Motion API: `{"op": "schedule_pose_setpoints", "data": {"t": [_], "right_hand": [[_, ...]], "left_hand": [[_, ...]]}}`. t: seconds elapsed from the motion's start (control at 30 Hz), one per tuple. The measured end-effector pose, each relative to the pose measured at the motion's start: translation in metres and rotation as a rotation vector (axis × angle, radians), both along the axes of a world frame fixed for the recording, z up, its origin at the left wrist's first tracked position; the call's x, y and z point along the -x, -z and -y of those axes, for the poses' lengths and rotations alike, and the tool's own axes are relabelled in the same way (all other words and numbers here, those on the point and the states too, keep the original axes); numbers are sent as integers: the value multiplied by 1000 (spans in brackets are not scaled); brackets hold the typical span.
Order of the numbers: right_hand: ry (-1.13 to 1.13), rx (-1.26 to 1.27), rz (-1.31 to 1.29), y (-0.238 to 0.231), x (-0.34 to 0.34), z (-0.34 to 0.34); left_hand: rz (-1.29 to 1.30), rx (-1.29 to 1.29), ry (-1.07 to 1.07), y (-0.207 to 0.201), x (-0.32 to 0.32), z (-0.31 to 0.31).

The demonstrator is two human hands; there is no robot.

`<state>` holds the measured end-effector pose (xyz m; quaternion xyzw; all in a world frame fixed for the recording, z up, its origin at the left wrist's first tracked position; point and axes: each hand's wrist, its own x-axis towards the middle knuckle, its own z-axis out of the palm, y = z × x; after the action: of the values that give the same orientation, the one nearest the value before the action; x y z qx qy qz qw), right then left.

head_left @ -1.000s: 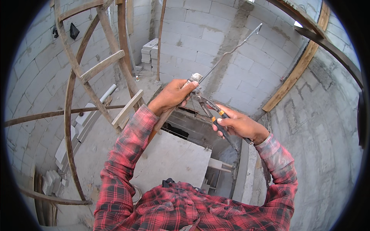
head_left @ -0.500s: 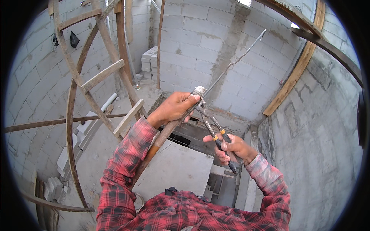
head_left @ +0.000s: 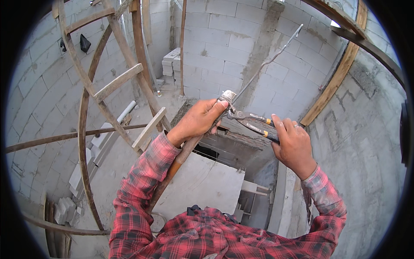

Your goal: The person uses pliers to bend a metal rebar rod held in a wooden jig. They repeatedly grip and twist the rod to form a curved shape, then lift the bent rod to inspect it.

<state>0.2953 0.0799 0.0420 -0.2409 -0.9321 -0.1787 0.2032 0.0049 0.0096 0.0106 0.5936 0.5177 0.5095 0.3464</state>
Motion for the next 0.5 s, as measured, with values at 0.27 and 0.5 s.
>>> {"op": "schedule_pose_setpoints", "data": {"t": [0.27, 0.5], "right_hand": [[-61, 905, 184, -22, 12, -9], [-123, 2231, 92, 3, 0, -28]], "left_hand": [[-34, 11, 42, -14, 5, 11], [100, 22, 178, -16, 3, 6]]}}
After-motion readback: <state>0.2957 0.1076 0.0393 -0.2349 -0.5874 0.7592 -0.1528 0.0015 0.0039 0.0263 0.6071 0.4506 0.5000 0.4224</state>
